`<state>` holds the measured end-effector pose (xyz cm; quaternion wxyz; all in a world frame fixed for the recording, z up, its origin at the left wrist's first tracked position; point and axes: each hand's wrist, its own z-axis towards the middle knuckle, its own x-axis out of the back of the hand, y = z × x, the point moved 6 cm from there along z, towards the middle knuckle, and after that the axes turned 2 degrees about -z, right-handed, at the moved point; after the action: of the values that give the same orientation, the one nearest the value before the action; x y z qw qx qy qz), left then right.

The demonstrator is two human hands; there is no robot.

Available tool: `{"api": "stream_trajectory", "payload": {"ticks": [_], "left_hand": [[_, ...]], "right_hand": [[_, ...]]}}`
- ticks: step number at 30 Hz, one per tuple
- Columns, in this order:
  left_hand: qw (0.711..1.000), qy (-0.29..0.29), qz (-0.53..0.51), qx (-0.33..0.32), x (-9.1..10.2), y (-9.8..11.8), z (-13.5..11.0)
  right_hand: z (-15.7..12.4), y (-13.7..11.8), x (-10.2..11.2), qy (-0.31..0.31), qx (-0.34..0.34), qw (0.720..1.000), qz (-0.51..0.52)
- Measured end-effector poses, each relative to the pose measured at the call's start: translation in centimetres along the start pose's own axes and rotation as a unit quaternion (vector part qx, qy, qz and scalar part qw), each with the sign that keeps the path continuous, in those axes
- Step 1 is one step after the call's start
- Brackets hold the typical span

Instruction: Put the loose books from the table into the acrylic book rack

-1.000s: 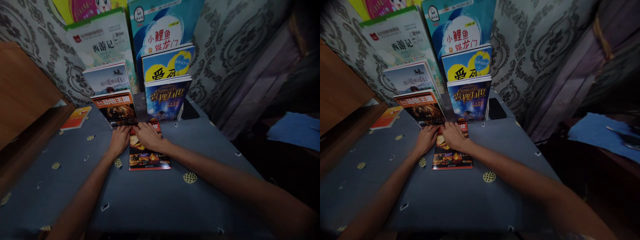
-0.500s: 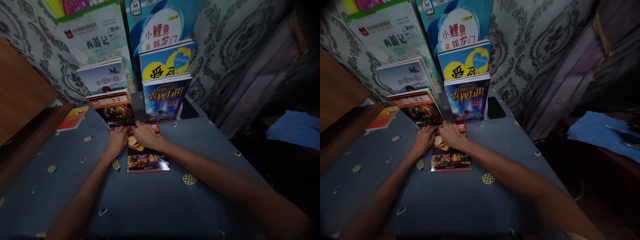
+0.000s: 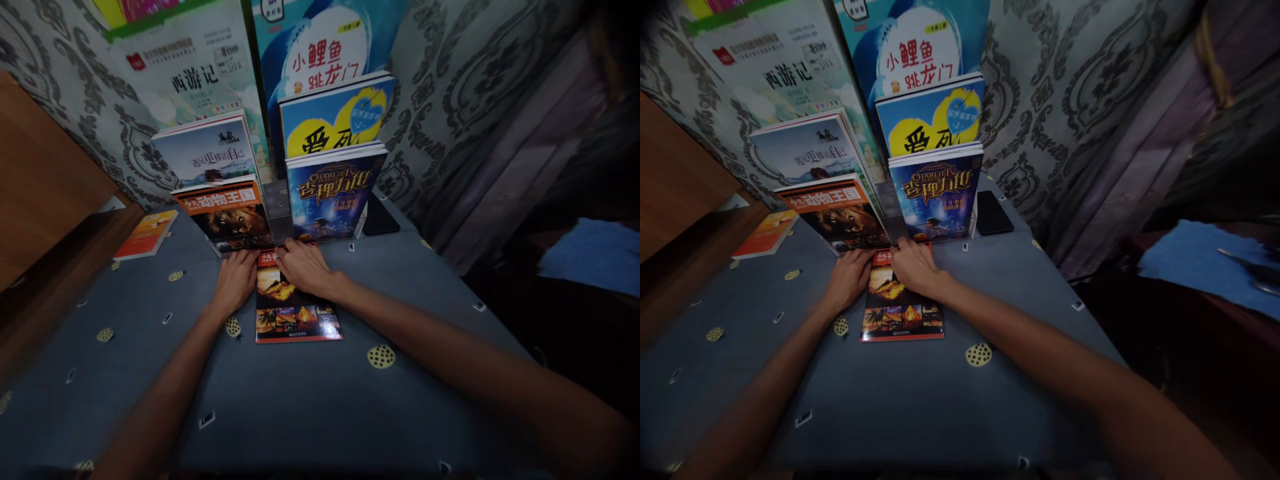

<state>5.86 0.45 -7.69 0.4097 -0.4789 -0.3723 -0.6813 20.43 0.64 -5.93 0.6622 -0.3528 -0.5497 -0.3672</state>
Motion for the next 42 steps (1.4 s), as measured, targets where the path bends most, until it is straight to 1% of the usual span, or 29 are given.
{"api": "stream_trajectory", "payload": {"ticks": [6, 15, 21, 28, 33, 36, 42], "left_hand": [[1.0, -0.003, 0.002, 0.001, 0.1, 0.1, 0.0], [1.0, 0.0, -0.003, 0.0, 0.0, 0.0, -0.1], [1.0, 0.0, -0.006, 0.003, 0.0, 0.0, -0.1], [1.0, 0.0, 0.002, 0.004, 0.1, 0.2, -0.2], [1.0, -0.003, -0.001, 0.005, 0.1, 0.2, -0.1], [1.0, 0.0, 0.0, 0.001, 0.1, 0.1, -0.1], [1.0, 0.018, -0.001, -0.01, 0.2, 0.1, -0.2]], "right_hand": [[-0.9, 1.4, 0.4, -0.009, -0.017, 1.0, -0.005], [-2.6, 4.3, 0.3, -0.018, -0.061, 0.998, -0.018], [-3.6, 6.0, 0.2, 0.003, -0.082, 0.997, -0.016], [-3.7, 6.2, 0.2, 0.015, -0.086, 0.996, -0.01], [-3.5, 6.0, 0.1, 0.032, -0.054, 0.998, -0.012], [-3.4, 6.1, -0.1, 0.039, -0.048, 0.998, -0.007], [-3.1, 6.4, -0.5, 0.06, -0.028, 0.998, 0.015]]}}
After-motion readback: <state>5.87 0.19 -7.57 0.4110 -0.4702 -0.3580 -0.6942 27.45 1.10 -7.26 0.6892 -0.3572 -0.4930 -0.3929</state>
